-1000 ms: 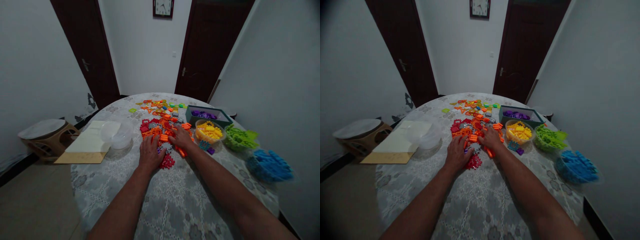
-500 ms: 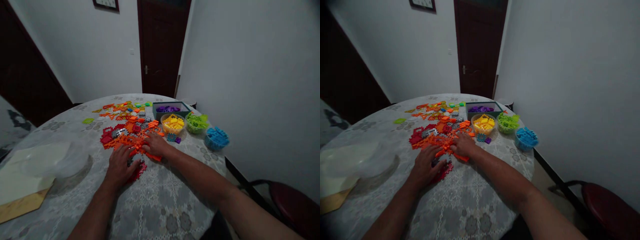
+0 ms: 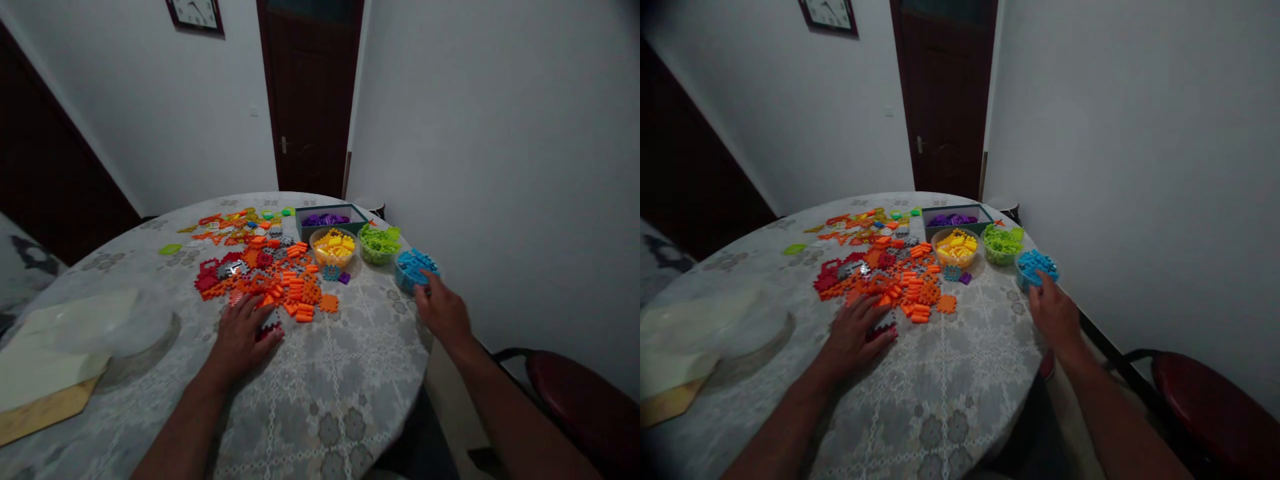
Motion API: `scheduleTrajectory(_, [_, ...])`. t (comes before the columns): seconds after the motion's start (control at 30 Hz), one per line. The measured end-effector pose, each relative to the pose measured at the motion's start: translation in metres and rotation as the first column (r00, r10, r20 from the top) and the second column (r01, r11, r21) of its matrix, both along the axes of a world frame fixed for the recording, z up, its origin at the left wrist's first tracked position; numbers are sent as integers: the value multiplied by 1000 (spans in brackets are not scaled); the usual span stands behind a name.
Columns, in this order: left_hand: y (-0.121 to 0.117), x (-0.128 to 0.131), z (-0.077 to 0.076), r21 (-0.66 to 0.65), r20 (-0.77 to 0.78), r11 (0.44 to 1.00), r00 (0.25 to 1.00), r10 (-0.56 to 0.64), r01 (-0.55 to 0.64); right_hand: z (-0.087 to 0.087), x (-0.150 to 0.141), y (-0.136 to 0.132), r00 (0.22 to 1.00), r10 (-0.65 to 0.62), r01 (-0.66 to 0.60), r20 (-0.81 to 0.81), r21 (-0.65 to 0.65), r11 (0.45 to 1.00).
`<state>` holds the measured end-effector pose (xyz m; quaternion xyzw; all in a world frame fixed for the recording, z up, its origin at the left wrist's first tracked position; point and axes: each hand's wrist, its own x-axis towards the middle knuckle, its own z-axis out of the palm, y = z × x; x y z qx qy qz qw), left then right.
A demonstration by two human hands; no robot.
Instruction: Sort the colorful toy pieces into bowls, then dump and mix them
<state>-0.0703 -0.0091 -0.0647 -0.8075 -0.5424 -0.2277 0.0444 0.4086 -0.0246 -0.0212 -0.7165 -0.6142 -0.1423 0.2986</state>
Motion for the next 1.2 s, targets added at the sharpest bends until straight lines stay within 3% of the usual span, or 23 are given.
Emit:
scheduleTrajectory(0.07, [-2, 9, 5, -31, -31, 1000, 1000, 0, -1, -15, 28, -2, 997, -60, 62, 49, -27, 998])
scheduleTrajectory(0.2, [-1, 19, 11, -77, -60, 997, 998, -11, 6, -34, 51, 4, 998, -4, 6, 68, -40, 999])
scheduleTrajectory(0.5, [2, 6, 6, 37, 7, 957, 958, 287, -287, -42, 56, 22, 989, -18, 22, 147, -23, 999])
scheduleTrajectory(0.6, [2, 2, 5, 82, 54, 932, 935, 350, -354, -32, 47, 13, 982, 20, -33, 190, 68, 997])
scheduleTrajectory(0.73, [3, -1, 3, 102, 62, 920, 926, 373, -377, -5, 19, -6, 972, 139, -165, 192, 125, 978])
scheduleTrajectory(0.9, [5, -2, -1, 154, 105, 916, 928, 357, -370, 30, -46, -17, 920, 391, -391, -9, 49, 919])
scheduleTrajectory(1.0, [7, -5, -3, 162, 137, 921, 932, 334, -354, 42, -101, -10, 806, 534, -561, -256, -42, 827])
scheduleTrajectory(1.1, [9, -9, -4, 151, 155, 925, 933, 325, -348, 44, -159, 11, 567, 548, -736, -614, -79, 673])
scheduleTrajectory(1.13, [9, -10, -5, 150, 160, 927, 934, 320, -343, 42, -178, 20, 432, 476, -786, -766, -61, 615])
scheduleTrajectory(1.2, [10, -14, -7, 152, 167, 933, 939, 301, -326, 37, -211, 42, 150, 183, -837, -972, -26, 547])
